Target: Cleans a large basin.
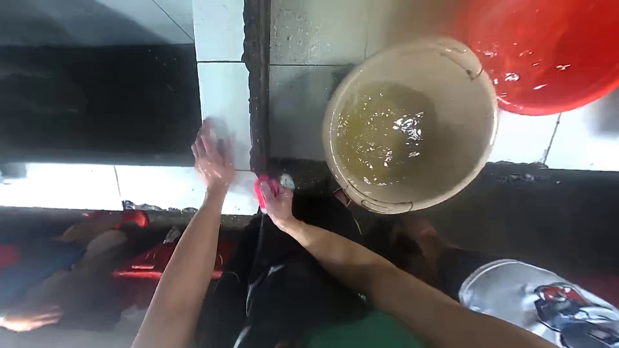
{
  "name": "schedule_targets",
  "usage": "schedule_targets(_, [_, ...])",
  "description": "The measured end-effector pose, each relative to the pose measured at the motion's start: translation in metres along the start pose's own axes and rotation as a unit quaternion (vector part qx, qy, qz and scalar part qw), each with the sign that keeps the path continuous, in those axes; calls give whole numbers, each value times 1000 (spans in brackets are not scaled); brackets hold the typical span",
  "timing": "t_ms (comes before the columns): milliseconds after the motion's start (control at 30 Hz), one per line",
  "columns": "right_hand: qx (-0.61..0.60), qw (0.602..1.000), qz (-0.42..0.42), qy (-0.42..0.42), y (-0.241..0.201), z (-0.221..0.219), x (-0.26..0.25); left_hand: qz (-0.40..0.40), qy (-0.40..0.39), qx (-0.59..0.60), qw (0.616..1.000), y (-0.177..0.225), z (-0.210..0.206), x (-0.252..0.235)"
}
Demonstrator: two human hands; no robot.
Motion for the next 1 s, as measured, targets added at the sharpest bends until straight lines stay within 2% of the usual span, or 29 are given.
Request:
schedule_targets(67, [18,999,7,38,-6,-12,-41,-5,-15,-33,999,-5,-3,3])
schedule_targets(133, [28,997,-55,44,-24,-19,-117,-6,-17,-50,999,-6,-7,-1])
schedule_targets(200, [-19,992,-117,32,-42,-22,-191,-11,-5,-65,998,-7,-12,-4])
schedule_targets(267, [-21,995,-84,53,-50,-23,-215,-21,5,-73,997,-10,-15,-6])
schedule_targets(300, [-20,997,-53,57,-46,-22,-203,-23,7,-75,997,-12,-15,-9])
schedule_targets(367, [8,998,-12,56,-21,-14,-136,-22,-1,-74,997,-12,-15,-9])
schedule_targets(400, [27,998,-32,45,-4,-7,-95,-17,-9,-67,998,-9,-14,-11])
schedule_targets(500, [63,981,-176,-44,52,22,15,0,-28,-49,998,-6,-9,-10])
schedule_targets(600, [112,960,-222,-130,76,54,38,6,-26,-32,999,-4,-8,-12])
schedule_targets(700, [163,950,-187,-188,65,85,47,2,-13,-31,999,-7,-9,-13])
schedule_targets(767, [236,950,-127,-161,49,107,59,-27,9,-6,1000,-5,-4,-9])
schedule_targets(867, [387,913,-45,-121,8,131,72,-88,111,111,984,4,16,15])
schedule_targets(900, [409,904,-26,-124,-7,139,75,-78,129,146,978,12,22,35])
schedule_targets(1000, [446,877,14,-178,-47,160,82,-17,109,253,961,57,29,117])
Point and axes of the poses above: each hand's wrist, its own x-axis away from the middle knuckle, its own z-axis out of the back of the hand, y = z × x, the point moved 1 cm from there along -x, towards the middle knuckle, and after that the axes turned 8 degrees about z, right-handed, at the moved point
